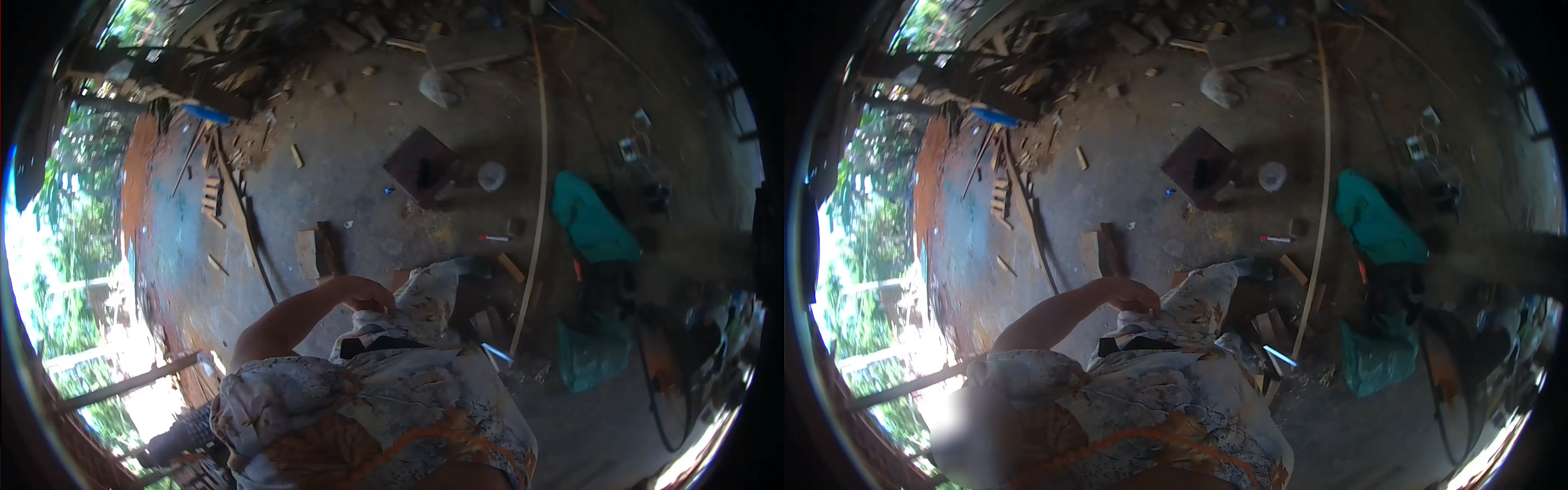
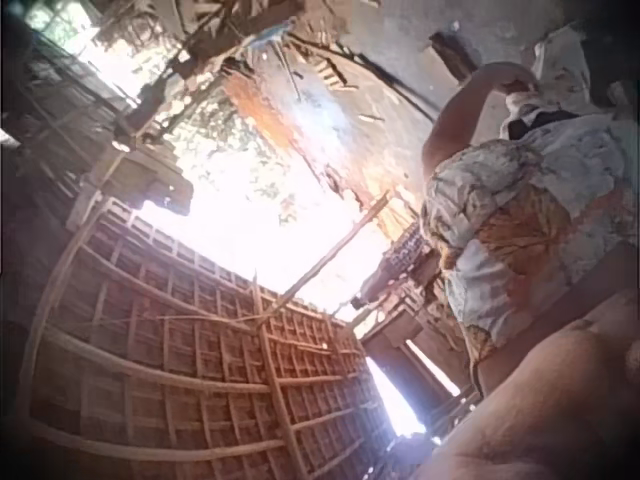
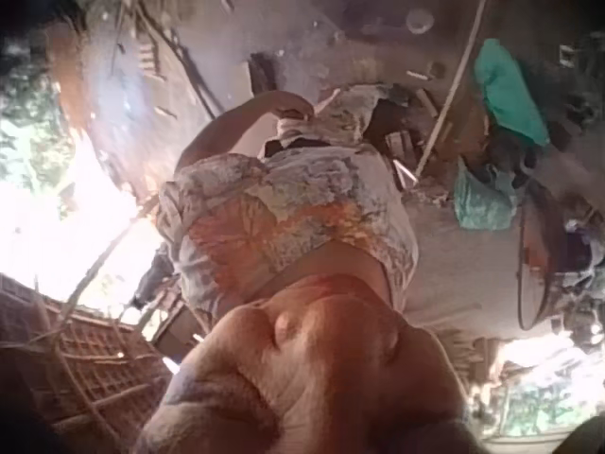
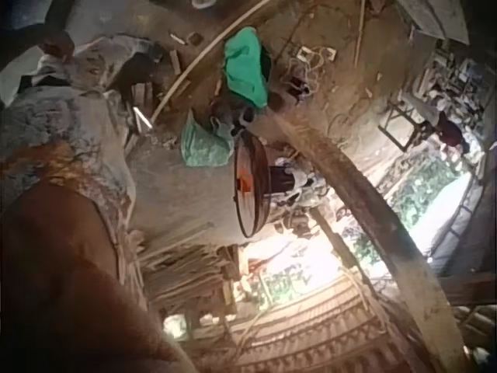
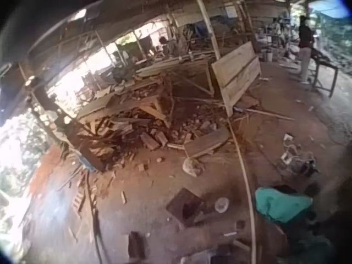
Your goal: Using a small knife to carve or shave down a piece of wood held between the feet.
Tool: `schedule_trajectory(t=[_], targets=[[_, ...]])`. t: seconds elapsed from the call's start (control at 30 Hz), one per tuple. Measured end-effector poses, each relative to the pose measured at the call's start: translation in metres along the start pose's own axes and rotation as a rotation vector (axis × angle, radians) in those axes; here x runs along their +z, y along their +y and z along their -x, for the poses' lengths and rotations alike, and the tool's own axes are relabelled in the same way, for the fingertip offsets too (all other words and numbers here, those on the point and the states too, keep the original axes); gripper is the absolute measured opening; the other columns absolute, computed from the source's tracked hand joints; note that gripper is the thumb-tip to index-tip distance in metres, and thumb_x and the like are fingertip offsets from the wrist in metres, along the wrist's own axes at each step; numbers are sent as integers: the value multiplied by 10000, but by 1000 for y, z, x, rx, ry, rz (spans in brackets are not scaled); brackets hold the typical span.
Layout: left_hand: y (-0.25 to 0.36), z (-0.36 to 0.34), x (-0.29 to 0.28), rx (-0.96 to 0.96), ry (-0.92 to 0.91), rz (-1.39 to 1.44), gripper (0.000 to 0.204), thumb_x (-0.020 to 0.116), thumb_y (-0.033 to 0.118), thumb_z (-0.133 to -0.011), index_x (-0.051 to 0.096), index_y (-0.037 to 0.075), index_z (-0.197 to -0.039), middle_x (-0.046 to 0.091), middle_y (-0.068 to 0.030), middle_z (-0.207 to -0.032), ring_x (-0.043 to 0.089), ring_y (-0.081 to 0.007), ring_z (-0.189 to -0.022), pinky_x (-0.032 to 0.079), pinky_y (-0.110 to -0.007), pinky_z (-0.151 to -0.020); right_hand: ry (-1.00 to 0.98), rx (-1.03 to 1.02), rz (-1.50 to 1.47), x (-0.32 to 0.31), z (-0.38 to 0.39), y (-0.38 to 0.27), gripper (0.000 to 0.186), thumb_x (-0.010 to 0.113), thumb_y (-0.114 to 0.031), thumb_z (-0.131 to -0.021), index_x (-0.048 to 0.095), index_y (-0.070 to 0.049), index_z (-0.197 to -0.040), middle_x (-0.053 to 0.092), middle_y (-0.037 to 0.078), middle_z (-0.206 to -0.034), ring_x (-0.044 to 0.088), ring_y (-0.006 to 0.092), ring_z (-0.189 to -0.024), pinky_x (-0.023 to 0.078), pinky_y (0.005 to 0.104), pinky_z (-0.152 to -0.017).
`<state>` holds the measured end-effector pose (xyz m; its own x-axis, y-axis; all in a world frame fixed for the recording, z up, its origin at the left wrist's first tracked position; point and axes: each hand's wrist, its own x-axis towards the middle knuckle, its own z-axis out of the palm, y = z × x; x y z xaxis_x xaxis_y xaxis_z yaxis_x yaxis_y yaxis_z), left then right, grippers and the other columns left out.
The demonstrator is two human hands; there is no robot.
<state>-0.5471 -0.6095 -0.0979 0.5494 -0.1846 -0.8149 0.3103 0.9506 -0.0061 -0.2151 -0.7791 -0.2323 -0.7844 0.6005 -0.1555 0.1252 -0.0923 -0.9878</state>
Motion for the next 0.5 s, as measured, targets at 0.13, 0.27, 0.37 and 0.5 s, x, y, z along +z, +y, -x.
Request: schedule_trajectory(t=[0.13,0.27,0.37,0.5], targets=[[15,9,-8,-172,46,-83,306,540,251,-868,554,49,-1098,625,-115,-926,630,-228,-686,537,-330,-579,271,108,-72,68,48,1,214,632,-190,-802,631,-39,-954,654,106,-823,628,189,-704,500,316,-622],[24,-7,-9,-289,214,-243,327,525,270,-872,547,46,-1108,628,-121,-891,619,-226,-587,533,-328,-522,487,212,-123,131,82,-1,213,634,-195,-803,633,-41,-951,654,107,-825,630,192,-710,501,319,-627],[63,-24,26,-442,347,-492,334,545,268,-850,549,41,-1094,629,-134,-870,619,-232,-574,528,-338,-514,581,243,-147,162,82,0,213,635,-200,-804,634,-43,-948,655,108,-827,631,194,-714,501,321,-631],[48,-58,11,-162,567,-1337,325,571,217,-788,551,22,-1048,622,-178,-843,639,-304,-693,521,-391,-632,641,227,-163,193,72,2,213,636,-205,-805,636,-45,-945,655,109,-829,632,197,-720,502,324,-636]])
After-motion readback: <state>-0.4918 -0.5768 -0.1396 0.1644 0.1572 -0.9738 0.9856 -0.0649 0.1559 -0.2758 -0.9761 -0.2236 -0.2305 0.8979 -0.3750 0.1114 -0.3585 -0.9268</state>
